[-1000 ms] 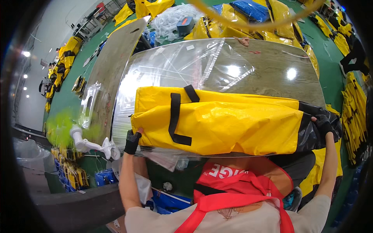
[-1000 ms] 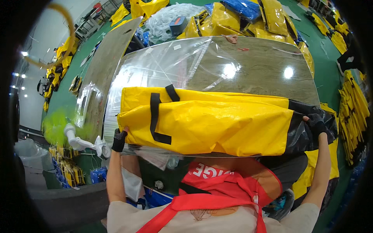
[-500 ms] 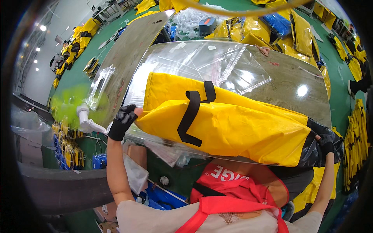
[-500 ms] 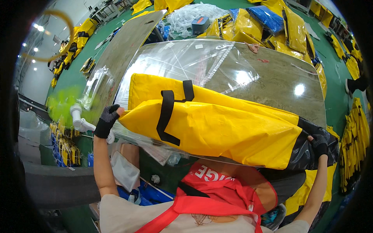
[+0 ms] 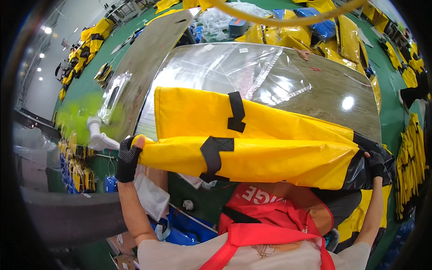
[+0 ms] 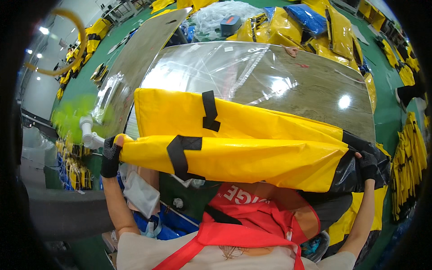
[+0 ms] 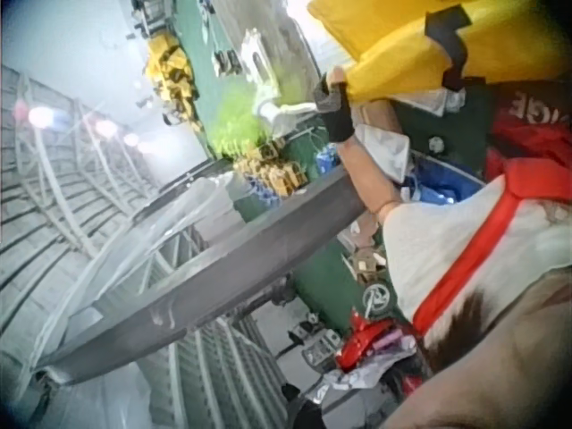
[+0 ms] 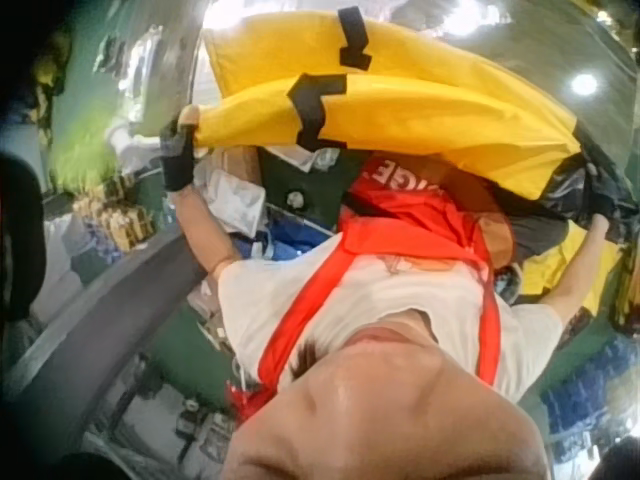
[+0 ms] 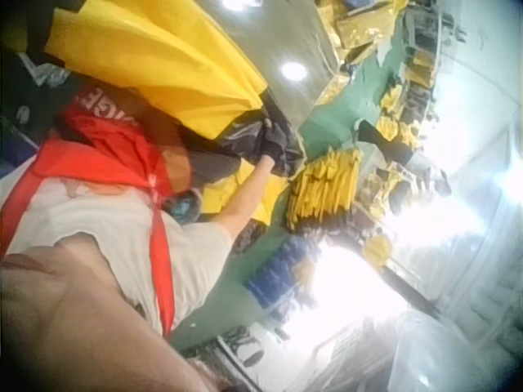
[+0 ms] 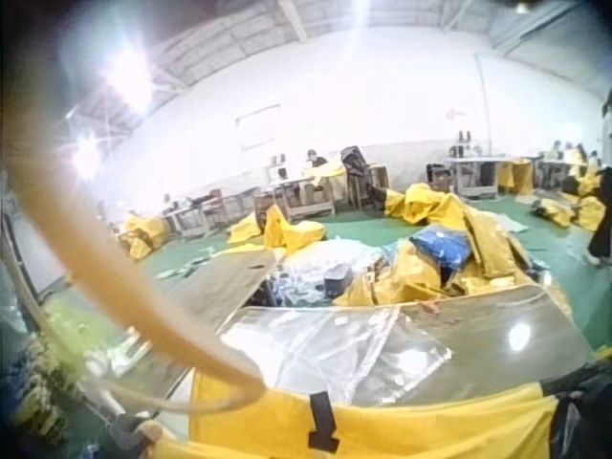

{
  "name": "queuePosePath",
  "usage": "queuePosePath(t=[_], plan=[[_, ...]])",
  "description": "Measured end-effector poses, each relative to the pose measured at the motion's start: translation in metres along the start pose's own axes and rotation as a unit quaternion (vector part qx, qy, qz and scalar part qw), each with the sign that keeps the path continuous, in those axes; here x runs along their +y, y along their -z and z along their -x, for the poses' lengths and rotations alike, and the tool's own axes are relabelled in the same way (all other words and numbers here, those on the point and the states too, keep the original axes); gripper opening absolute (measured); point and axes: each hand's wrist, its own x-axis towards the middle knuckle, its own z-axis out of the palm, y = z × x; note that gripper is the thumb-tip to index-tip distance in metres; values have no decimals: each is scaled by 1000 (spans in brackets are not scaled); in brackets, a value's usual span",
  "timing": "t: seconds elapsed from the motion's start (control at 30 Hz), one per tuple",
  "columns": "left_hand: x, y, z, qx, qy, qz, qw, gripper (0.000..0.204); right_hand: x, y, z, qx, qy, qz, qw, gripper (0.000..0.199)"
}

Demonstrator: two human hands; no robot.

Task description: The person folds yellow raincoats on a table, then places each folded item into a clear plastic bag. The process is repeated for multiple raincoats in a factory setting.

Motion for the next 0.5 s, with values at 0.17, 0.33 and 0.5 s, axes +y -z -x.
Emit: queuePosePath(t=[0.17,0.33,0.5], plan=[[31,-16,-11,102,51,314,942,47,-1,-8,7,18,-11,-23,1000,49],[5,-14,-94,-85,-107,426,894,61,-7,-3,6,-4,-15,22,1000,46],[-33,-38,-135,-366,95,447,811,66,-47,41,10,-46,36,-30,998,43]])
